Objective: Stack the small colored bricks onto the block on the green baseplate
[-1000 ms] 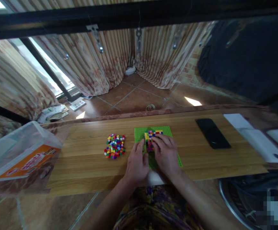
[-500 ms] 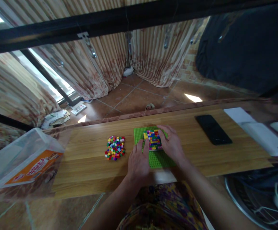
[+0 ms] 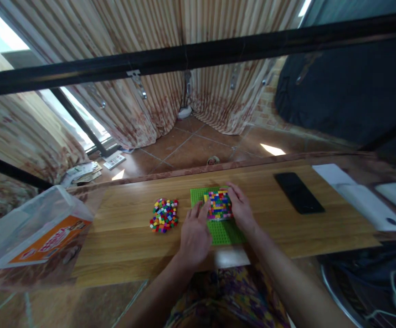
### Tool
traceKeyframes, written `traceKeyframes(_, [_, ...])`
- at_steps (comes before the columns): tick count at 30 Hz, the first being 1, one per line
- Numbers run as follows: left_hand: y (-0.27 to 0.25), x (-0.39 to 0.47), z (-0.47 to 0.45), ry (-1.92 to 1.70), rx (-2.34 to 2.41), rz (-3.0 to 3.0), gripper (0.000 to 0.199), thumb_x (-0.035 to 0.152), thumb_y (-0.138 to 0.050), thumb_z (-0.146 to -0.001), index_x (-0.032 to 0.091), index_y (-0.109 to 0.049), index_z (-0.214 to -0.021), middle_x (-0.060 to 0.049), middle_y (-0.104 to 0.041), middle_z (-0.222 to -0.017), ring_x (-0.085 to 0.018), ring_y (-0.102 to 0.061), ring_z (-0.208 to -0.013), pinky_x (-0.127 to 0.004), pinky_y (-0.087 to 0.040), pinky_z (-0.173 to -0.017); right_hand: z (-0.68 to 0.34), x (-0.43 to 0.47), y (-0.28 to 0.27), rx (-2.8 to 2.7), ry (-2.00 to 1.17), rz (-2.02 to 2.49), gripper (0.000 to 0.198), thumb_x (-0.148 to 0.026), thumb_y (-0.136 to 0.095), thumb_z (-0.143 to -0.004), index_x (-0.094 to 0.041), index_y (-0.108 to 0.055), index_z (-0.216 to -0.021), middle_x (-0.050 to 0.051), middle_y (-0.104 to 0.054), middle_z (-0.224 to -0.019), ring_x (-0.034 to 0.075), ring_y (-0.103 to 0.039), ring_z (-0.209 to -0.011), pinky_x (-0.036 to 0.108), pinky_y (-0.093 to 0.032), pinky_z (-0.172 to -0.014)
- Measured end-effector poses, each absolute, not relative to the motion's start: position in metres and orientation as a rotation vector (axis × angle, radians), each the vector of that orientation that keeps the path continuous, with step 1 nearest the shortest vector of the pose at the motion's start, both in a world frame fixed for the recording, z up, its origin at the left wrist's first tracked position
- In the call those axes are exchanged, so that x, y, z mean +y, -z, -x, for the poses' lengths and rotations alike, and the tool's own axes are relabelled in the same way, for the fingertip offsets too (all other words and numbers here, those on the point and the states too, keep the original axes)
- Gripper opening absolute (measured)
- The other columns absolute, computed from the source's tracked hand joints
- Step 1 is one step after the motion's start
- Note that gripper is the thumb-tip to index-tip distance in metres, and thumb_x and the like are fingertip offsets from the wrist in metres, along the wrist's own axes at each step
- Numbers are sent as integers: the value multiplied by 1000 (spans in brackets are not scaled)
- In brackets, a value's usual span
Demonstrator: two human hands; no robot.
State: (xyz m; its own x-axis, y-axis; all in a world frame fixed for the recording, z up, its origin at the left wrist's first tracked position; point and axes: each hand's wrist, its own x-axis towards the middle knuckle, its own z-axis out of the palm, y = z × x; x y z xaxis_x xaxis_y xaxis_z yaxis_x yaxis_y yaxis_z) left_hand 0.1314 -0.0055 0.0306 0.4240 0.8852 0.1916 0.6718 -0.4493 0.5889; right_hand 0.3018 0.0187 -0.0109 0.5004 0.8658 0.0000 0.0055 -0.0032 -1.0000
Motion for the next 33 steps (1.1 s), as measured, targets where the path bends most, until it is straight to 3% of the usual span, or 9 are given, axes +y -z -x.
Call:
traceKeyframes(3, [-27, 17, -136, -895, 1303, -2024, 48, 12, -42, -88, 18, -50, -135, -13, -57, -134, -24, -52, -124, -46, -40, -108, -307, 22, 14, -770, -800, 1373, 49, -56, -51, -85, -19, -64, -115, 8, -72, -102, 23, -65, -100, 41, -49, -91])
traceKeyframes(7, [-12, 48, -154, -964, 1178, -1620, 35, 25, -45, -91, 17, -59, -122, -9, -65, -123, -22, -59, -115, -42, -44, -104, -305, 24, 13, -829, -829, 1374, 48, -56, -50, -84, -19, -67, -109, 8, -72, -102, 23, -65, -98, 41, -50, -88])
traceKeyframes(11, [0, 52, -169, -973, 1121, -1462, 26, 26, -45, -91, 18, -61, -110, -5, -68, -106, -17, -63, -94, -31, -51, -87, -299, 21, 9, -920, -815, 1420, 44, -51, -46, -87, -19, -67, -108, 8, -72, -103, 22, -65, -95, 38, -50, -87])
traceKeyframes(15, [2, 46, -177, -967, 1171, -1444, 20, 28, -42, -93, 20, -58, -101, 0, -62, -89, -13, -58, -80, -25, -50, -74, -298, 20, 7, -1006, -735, 1505, 41, -48, -40, -89, -19, -68, -95, 7, -72, -94, 21, -64, -87, 35, -50, -81])
traceKeyframes(19, [0, 45, -180, -943, 1197, -1483, 18, 24, -38, -94, 20, -55, -99, -1, -58, -89, -14, -57, -83, -27, -48, -78, -300, 20, 4, -1068, -683, 1560, 42, -49, -37, -89, -19, -67, -87, 6, -70, -87, 21, -62, -81, 35, -50, -77])
traceKeyframes(23, [-1, 45, -181, -959, 1198, -1520, 17, 22, -39, -93, 19, -55, -97, -1, -59, -88, -15, -57, -85, -29, -48, -82, -302, 18, 4, -1005, -785, 1592, 44, -55, -43, -84, -19, -67, -92, 7, -70, -90, 22, -62, -79, 35, -51, -71])
traceKeyframes(30, [-11, 40, -180, -1011, 1223, -1539, 20, 21, -40, -92, 18, -57, -102, -5, -65, -97, -17, -60, -94, -34, -47, -91, -305, 21, 6, -1256, -658, 1672, 47, -54, -46, -85, -16, -64, -105, 11, -68, -100, 25, -61, -89, 45, -48, -83])
traceKeyframes(33, [-17, 23, -158, -1063, 1237, -1580, 26, 23, -43, -92, 17, -54, -115, -11, -62, -116, -21, -56, -111, -39, -42, -101, -296, 9, -11, -1348, -341, 1746, 44, -49, -45, -89, -15, -61, -112, 16, -65, -107, 29, -59, -99, 51, -44, -90])
